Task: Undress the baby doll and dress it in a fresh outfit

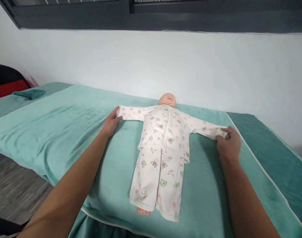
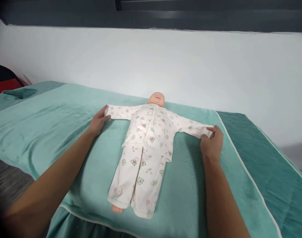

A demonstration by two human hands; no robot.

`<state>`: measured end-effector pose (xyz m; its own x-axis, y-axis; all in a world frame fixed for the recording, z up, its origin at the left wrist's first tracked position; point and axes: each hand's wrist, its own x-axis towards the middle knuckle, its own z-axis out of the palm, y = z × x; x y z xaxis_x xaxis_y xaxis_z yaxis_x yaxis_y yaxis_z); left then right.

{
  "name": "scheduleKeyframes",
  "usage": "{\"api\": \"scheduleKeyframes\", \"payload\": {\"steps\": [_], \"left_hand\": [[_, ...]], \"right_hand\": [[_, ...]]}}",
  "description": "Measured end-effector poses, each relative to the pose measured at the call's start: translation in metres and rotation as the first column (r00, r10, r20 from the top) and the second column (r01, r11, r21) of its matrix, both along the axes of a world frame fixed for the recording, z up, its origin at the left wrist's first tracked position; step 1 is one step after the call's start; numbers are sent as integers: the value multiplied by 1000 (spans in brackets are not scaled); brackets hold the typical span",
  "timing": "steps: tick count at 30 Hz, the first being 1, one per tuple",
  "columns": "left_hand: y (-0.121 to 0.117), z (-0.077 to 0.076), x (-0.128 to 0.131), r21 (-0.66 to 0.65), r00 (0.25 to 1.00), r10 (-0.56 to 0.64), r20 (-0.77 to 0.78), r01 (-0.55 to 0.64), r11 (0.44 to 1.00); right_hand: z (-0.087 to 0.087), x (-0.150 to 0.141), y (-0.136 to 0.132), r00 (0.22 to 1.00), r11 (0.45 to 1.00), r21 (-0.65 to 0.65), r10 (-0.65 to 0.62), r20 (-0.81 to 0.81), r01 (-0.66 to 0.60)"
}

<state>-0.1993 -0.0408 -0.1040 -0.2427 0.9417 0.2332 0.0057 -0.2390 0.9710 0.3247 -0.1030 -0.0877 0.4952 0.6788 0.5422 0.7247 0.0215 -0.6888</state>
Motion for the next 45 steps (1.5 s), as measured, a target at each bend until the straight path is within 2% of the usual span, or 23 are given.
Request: {"api": "scheduleKeyframes", "payload": {"steps": [6,9,13,17,20,25,29,32,37,39,42,45], "left_hand": [[7,-6,-4,23,998,29,-53,-28,999],[6,-5,-2,4,997,70,-32,-69,998],[2,0,3,-7,989,145,4,-145,989],[-1,3,5,-12,970,244,-5,-244,970],[1,3,4,-8,962,274,-14,-274,962],[2,2,1,-20,946,323,6,-323,946],[1,4,2,-25,932,360,29,-360,933],[-1,5,3,-17,918,394,32,-394,919],[-18,7,3,18,855,508,-104,-509,861],[-29,8,5,58,836,522,-171,-520,852],[-49,11,12,105,841,480,-250,-469,877],[-72,15,23,102,864,387,-322,-375,921]], "right_hand": [[3,-4,3,999,997,-63,41,-15,-41],[2,-5,5,998,989,-141,57,24,-53],[3,-8,2,999,985,-169,43,33,-37],[9,-15,-5,991,993,-105,64,121,-51],[16,-24,-9,966,990,-14,142,218,-142],[30,-46,-20,897,930,49,336,287,-364],[33,-60,-28,843,852,-88,523,123,-516],[28,-61,-26,818,811,-204,571,70,-548],[25,-58,-24,845,828,-235,533,45,-510],[27,-61,-30,841,820,-251,540,40,-514],[31,-74,-45,831,805,-258,556,11,-535],[34,-91,-71,826,793,-253,562,-47,-554]]}}
